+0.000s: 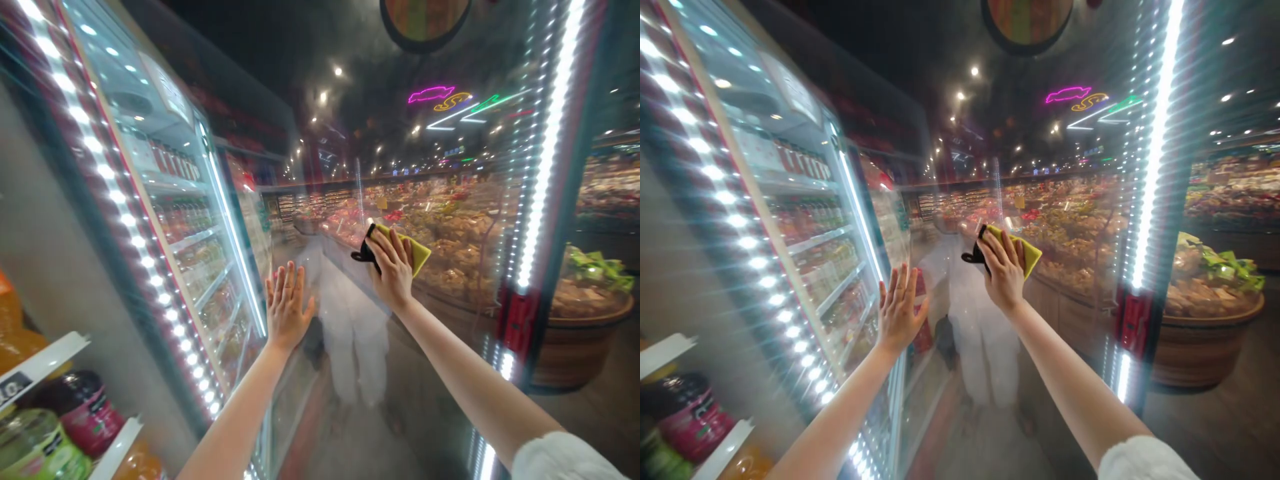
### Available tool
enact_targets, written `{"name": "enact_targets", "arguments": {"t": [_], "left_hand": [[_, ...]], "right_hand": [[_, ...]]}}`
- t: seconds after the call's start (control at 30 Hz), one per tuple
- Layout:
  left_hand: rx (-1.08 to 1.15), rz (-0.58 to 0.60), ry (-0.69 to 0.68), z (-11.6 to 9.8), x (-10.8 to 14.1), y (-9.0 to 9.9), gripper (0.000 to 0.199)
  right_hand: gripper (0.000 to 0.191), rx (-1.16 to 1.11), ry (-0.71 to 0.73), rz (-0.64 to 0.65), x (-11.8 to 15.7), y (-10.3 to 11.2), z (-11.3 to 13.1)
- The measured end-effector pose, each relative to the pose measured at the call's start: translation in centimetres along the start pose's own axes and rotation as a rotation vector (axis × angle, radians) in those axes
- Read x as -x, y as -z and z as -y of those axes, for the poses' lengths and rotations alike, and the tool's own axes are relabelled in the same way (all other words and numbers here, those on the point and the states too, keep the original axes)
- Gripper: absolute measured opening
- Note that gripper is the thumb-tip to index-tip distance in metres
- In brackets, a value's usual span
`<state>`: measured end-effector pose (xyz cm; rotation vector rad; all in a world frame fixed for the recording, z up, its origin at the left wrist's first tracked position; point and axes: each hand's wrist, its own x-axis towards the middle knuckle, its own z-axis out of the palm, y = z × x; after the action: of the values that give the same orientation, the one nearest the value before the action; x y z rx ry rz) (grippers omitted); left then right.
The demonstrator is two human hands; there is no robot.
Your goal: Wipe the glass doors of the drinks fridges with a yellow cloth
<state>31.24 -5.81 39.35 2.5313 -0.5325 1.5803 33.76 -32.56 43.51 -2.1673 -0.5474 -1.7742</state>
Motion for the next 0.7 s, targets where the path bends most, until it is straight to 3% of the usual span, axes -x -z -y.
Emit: {"name": "enact_targets", "arguments": {"t": [0.07, 0.17, 0.27, 0.33, 0.43, 0.57, 0.7], "left_hand": [[-0.005, 0.009, 0.012, 0.5, 0.1, 0.2, 0.089], [-0.006, 0.013, 0.044, 0.9, 0.4, 0.3, 0.088], [-0.014, 0.014, 0.073, 1.7, 0.9, 0.5, 0.087], [-0.024, 0.020, 0.084, 2.6, 1.3, 0.9, 0.086], [-0.046, 0.026, 0.090, 4.0, 1.9, 1.3, 0.084], [-0.070, 0.034, 0.090, 4.8, 2.4, 1.5, 0.082], [-0.075, 0.064, 0.065, 5.1, 2.7, 1.6, 0.082]], "right_hand": [[0.054, -0.004, -0.030, -0.034, -1.9, -1.3, 2.0], [0.054, -0.043, 0.128, 0.022, -1.4, -2.9, 4.8], [0.052, -0.086, 0.390, 0.098, 1.7, -2.7, 4.9], [0.052, -0.094, 0.472, 0.161, 2.8, -2.1, 3.9], [0.055, -0.081, 0.349, 0.176, 1.4, -1.7, 3.4], [0.053, -0.087, 0.140, 0.045, -2.2, -3.9, 7.4], [0.049, -0.124, 0.334, 0.090, -0.5, -5.8, 10.7]]}}
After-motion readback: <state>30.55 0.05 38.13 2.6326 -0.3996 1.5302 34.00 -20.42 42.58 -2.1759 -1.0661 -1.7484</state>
